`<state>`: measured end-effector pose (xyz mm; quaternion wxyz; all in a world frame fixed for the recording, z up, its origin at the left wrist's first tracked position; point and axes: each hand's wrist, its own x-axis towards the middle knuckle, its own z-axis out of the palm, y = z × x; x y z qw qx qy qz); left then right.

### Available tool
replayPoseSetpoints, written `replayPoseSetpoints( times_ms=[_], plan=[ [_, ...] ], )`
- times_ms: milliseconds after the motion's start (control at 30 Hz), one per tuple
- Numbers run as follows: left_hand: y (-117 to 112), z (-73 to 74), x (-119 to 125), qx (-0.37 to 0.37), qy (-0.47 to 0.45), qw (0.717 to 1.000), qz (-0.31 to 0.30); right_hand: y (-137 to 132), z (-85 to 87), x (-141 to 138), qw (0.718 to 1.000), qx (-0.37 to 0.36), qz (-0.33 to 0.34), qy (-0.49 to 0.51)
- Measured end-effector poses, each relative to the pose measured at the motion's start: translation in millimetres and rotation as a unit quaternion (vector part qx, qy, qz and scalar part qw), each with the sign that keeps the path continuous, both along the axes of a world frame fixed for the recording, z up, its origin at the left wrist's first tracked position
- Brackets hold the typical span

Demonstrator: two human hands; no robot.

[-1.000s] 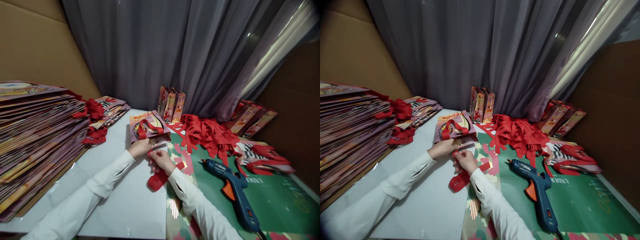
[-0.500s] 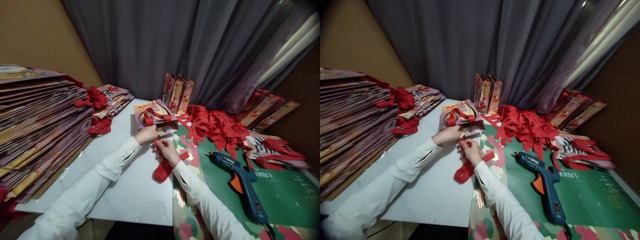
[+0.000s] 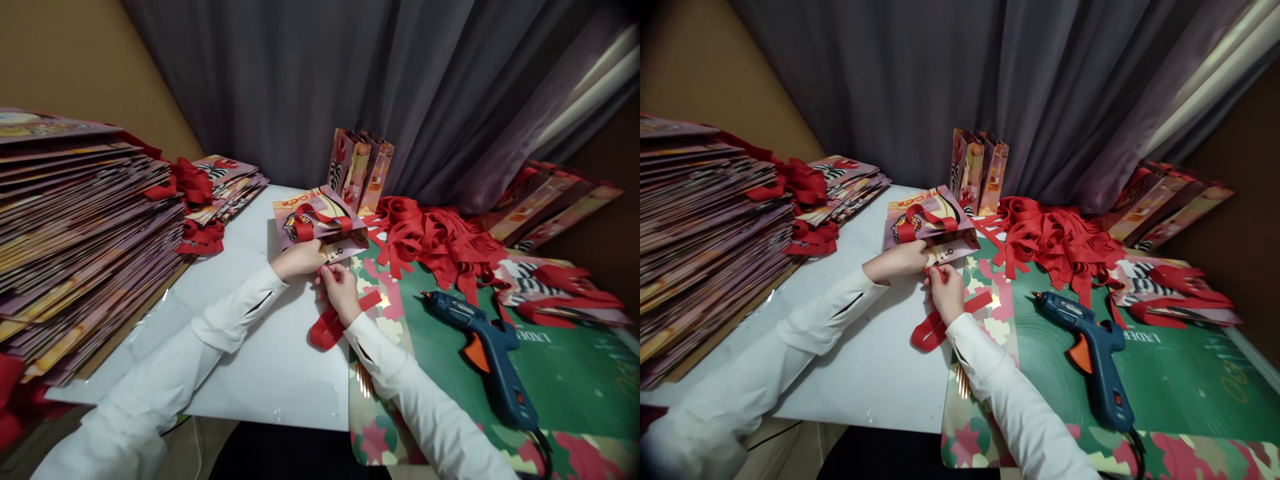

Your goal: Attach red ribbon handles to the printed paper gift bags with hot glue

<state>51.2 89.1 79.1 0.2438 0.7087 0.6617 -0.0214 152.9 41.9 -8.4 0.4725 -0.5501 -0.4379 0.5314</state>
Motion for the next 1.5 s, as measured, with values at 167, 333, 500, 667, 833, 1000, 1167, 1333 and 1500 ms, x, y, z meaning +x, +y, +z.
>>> replayPoseSetpoints(
  times_ms=[167, 333, 500, 667, 833, 1000, 1167, 1333, 1500],
  plan=[
    [-4, 2.3, 2, -0.006, -0.014, 1.0, -0.005, -3, -6.7, -2, 0.998, 0.039, -0.043, 0.006],
    [-7, 4.3, 2, -0.005, -0.027, 1.0, -0.002, -3, -6.2, -3, 0.996, 0.056, -0.047, 0.046],
    [-5, 2.7, 2, -0.003, -0.046, 0.999, 0.004, -5, -2.2, -2, 0.996, 0.055, -0.03, 0.067],
    [-6, -5.0, 5, -0.034, -0.087, 0.996, -0.008, -10, 1.3, -5, 0.996, 0.052, -0.059, -0.028],
    [-5, -7.4, 6, -0.031, -0.108, 0.994, -0.009, -8, 0.2, -1, 0.999, 0.031, -0.01, -0.034],
    [1, -7.3, 4, -0.011, -0.095, 0.995, -0.001, -5, -0.7, 7, 0.995, 0.08, 0.053, -0.008],
    [0, -12.1, 4, -0.014, -0.109, 0.994, -0.014, -2, -0.8, 10, 0.998, 0.046, 0.046, 0.023],
    [-2, -13.5, 4, -0.011, -0.112, 0.993, -0.015, -1, -2.0, 10, 0.998, 0.036, 0.025, 0.035],
    [-2, -9.1, 4, -0.007, -0.09, 0.996, -0.004, -1, 1.8, 8, 0.997, 0.033, 0.035, 0.065]
  ],
)
